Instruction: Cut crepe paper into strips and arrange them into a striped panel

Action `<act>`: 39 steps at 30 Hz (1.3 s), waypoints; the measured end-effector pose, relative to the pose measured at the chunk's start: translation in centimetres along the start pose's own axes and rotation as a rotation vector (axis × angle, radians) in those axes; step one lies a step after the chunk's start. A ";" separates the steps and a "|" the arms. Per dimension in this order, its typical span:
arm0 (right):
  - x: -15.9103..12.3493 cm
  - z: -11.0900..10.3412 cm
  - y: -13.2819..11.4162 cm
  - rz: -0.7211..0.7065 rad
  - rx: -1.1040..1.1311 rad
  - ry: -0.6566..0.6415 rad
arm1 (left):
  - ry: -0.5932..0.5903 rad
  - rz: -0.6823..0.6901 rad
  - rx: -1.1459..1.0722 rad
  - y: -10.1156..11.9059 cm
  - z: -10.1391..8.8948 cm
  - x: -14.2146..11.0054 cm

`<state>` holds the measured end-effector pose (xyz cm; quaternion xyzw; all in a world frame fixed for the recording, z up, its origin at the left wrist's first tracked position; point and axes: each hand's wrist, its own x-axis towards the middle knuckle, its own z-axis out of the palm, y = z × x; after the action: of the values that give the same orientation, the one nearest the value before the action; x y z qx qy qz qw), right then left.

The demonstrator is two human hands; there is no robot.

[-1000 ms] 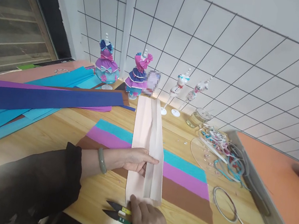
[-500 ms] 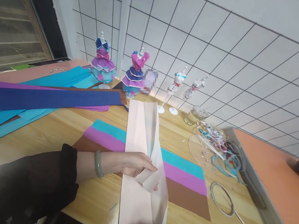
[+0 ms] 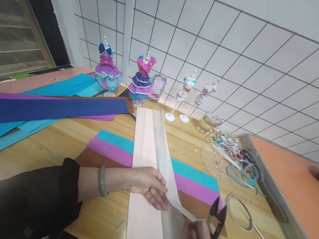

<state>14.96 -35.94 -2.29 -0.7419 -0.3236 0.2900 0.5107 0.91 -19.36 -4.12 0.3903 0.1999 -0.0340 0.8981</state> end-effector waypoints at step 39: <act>2.4 1.3 -0.2 -1.022 -0.784 -0.448 | 0.217 0.195 -0.084 1.5 -1.4 0.4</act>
<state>15.45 -33.27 -2.77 -0.5480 -0.8125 0.0202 0.1977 1.17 -17.26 -4.13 0.3713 0.2581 0.1043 0.8858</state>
